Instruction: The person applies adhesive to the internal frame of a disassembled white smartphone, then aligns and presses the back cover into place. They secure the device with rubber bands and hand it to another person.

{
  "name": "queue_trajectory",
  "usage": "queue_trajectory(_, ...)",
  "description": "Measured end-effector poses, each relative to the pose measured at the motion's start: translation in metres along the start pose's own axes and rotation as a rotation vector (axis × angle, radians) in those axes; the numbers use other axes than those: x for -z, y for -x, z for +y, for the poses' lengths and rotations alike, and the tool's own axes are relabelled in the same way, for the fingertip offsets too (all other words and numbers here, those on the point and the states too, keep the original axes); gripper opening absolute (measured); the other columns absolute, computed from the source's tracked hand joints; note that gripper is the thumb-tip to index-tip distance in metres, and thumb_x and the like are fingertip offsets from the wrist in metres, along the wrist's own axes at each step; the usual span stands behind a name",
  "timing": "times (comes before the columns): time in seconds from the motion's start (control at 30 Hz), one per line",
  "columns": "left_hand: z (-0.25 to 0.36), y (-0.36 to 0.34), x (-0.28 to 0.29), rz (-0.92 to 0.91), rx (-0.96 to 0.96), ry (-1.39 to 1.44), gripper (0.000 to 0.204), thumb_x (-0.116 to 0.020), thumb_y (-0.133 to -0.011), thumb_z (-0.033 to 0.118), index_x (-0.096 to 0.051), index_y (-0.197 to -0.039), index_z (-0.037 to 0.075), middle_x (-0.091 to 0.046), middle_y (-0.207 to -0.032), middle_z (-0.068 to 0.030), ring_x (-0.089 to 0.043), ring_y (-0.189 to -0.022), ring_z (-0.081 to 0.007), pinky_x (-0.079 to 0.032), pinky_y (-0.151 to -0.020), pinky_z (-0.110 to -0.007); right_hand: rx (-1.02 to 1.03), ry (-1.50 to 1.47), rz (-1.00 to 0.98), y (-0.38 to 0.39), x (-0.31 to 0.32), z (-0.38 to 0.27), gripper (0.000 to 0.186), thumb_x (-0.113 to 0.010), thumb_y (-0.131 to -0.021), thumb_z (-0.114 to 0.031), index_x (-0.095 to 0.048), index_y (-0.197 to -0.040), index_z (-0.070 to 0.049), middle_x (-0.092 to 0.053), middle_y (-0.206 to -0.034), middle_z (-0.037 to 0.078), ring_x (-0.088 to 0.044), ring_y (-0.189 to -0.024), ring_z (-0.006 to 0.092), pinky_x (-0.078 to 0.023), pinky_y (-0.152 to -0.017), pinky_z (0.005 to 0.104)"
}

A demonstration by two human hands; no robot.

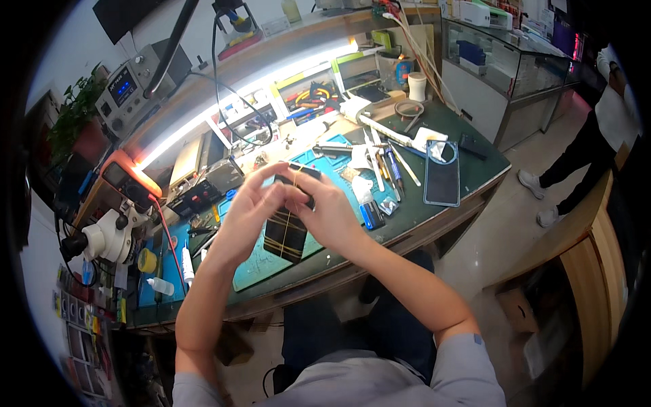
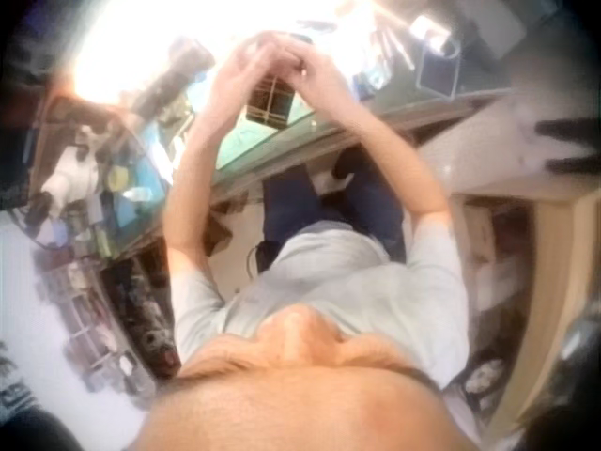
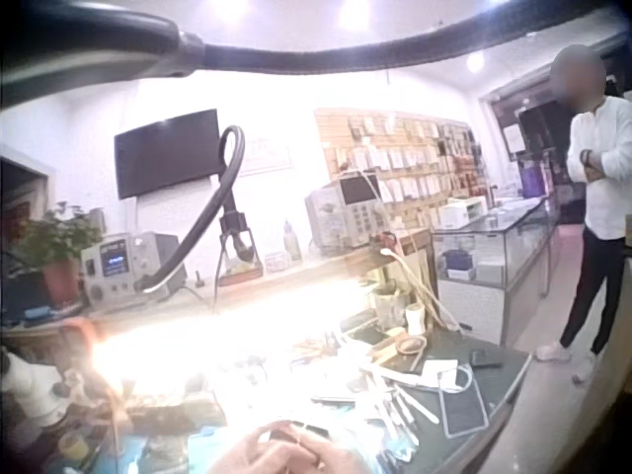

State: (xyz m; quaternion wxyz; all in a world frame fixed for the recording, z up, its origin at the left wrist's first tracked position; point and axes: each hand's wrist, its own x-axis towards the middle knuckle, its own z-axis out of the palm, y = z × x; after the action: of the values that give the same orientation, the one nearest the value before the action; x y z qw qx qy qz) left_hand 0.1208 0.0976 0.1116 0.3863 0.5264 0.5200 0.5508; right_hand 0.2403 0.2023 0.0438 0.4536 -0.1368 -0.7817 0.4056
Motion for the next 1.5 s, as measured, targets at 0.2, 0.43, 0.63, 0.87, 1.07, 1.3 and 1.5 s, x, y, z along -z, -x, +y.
queue_trajectory(0.2,-0.018,0.000,0.000,0.193,-0.016,0.408,0.027,-0.052,-0.103,0.022,-0.048,-0.123,0.005,-0.052,-0.078,-0.0021,-0.042,-0.062,-0.0082,-0.044,-0.062,-0.030,-0.145,-0.171,0.164,0.004,0.000,0.018,0.024,-0.071,-0.086,-0.010,-0.054,-0.103,-0.006,-0.060,-0.092,0.005,-0.052,-0.066,0.0117,-0.042,-0.060,0.0277)
queue_trajectory(0.43,-0.045,0.054,-0.007,0.313,0.035,-0.225,0.020,-0.051,-0.101,0.011,-0.047,-0.120,0.003,-0.063,-0.076,-0.0069,-0.052,-0.061,-0.0067,-0.040,-0.053,-0.022,-0.277,-0.478,0.310,-0.009,-0.005,0.010,0.019,-0.067,-0.089,0.000,-0.052,-0.098,-0.007,-0.050,-0.082,-0.003,-0.036,-0.054,0.0013,-0.030,-0.047,0.0201)
queue_trajectory(0.63,-0.051,0.038,0.014,0.521,-0.168,-0.657,0.016,-0.055,-0.100,0.011,-0.052,-0.113,0.002,-0.063,-0.065,-0.0046,-0.052,-0.052,-0.0068,-0.040,-0.049,-0.023,-0.346,-0.662,0.502,-0.009,-0.022,0.010,0.022,-0.065,-0.088,0.005,-0.055,-0.105,-0.005,-0.053,-0.093,0.000,-0.042,-0.060,0.0014,-0.035,-0.050,0.0183)
queue_trajectory(0.87,-0.056,0.035,0.025,0.571,-0.289,-0.784,0.015,-0.054,-0.101,0.013,-0.054,-0.113,0.004,-0.063,-0.063,-0.0034,-0.051,-0.052,-0.0036,-0.037,-0.049,-0.021,-0.469,-0.747,0.518,-0.006,-0.021,0.009,0.027,-0.065,-0.088,0.005,-0.056,-0.111,-0.005,-0.055,-0.103,0.002,-0.048,-0.066,0.0025,-0.040,-0.053,0.0176)
queue_trajectory(1.07,-0.044,0.036,0.017,0.499,-0.219,-0.659,0.018,-0.053,-0.102,0.014,-0.053,-0.116,0.004,-0.067,-0.069,-0.0056,-0.057,-0.055,-0.0059,-0.043,-0.052,-0.021,-0.278,-0.739,0.437,-0.002,-0.020,0.001,0.046,-0.062,-0.089,0.005,-0.044,-0.131,-0.003,-0.057,-0.113,0.010,-0.061,-0.096,0.0135,-0.052,-0.079,0.0255)
queue_trajectory(1.3,-0.035,0.041,0.010,0.314,-0.087,-0.402,0.032,-0.049,-0.103,0.012,-0.044,-0.132,0.000,-0.071,-0.088,-0.0145,-0.070,-0.077,-0.0176,-0.056,-0.071,-0.028,-0.302,-0.530,0.234,-0.003,-0.008,0.002,0.049,-0.064,-0.089,0.002,-0.042,-0.132,-0.003,-0.059,-0.114,0.014,-0.063,-0.099,0.0170,-0.054,-0.081,0.0283)
queue_trajectory(1.5,-0.009,0.054,0.005,0.153,-0.049,-0.276,0.041,-0.045,-0.103,0.006,-0.036,-0.143,0.000,-0.066,-0.118,-0.0227,-0.067,-0.108,-0.0254,-0.055,-0.092,-0.035,-0.359,-0.629,0.209,-0.016,0.003,0.002,0.049,-0.066,-0.084,0.002,-0.046,-0.128,0.001,-0.062,-0.108,0.012,-0.063,-0.091,0.0156,-0.054,-0.077,0.0280)
